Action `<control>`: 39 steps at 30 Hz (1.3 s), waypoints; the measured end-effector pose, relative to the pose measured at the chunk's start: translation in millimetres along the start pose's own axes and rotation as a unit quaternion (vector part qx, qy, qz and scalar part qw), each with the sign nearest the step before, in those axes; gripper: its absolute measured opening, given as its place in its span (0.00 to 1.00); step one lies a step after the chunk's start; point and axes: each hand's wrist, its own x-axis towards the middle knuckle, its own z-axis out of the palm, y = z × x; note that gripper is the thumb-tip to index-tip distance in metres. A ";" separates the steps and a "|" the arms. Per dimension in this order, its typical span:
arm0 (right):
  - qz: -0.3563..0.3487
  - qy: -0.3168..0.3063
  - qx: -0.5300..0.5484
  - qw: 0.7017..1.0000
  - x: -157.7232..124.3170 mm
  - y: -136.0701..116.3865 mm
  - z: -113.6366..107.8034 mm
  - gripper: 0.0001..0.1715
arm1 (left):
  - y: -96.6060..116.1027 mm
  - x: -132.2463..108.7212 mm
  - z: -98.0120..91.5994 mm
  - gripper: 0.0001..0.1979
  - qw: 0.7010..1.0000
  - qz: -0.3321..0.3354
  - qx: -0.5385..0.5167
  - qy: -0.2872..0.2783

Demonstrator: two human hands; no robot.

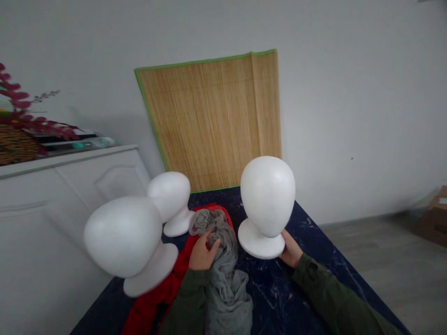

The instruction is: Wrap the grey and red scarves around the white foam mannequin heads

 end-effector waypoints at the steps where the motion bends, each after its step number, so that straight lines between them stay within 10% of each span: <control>1: 0.002 0.003 -0.001 1.000 -1.5 -1.3 -1.5 0.22 | -1.3 -0.3 2.2 0.23 1.000 0.000 0.016 -0.018; 8: -0.013 0.004 -0.118 0.993 -24.5 -16.3 -28.4 0.22 | 1.2 -6.7 13.6 0.01 0.998 0.019 0.031 -0.048; 11: -0.054 0.019 -0.208 0.976 -35.3 -22.7 -39.2 0.25 | 6.1 -4.1 5.8 0.07 1.000 -0.001 0.019 -0.003; 18: -0.179 0.199 -0.431 0.861 -32.9 -24.6 -66.7 0.32 | 17.6 -6.9 -17.2 0.12 0.992 -0.054 -0.060 0.097; 27: -0.205 0.236 -0.592 0.743 -52.0 -16.8 -73.8 0.28 | 31.4 -16.8 0.4 0.21 0.977 0.008 -0.187 -0.104; 33: -0.207 0.239 -0.618 0.720 -54.7 -16.1 -70.4 0.28 | 4.0 25.9 -15.1 0.21 0.993 -0.104 -0.061 0.013; 39: -0.209 0.236 -0.614 0.724 -53.8 -17.5 -63.9 0.25 | -2.4 80.6 -12.6 0.19 0.987 -0.138 0.061 -0.053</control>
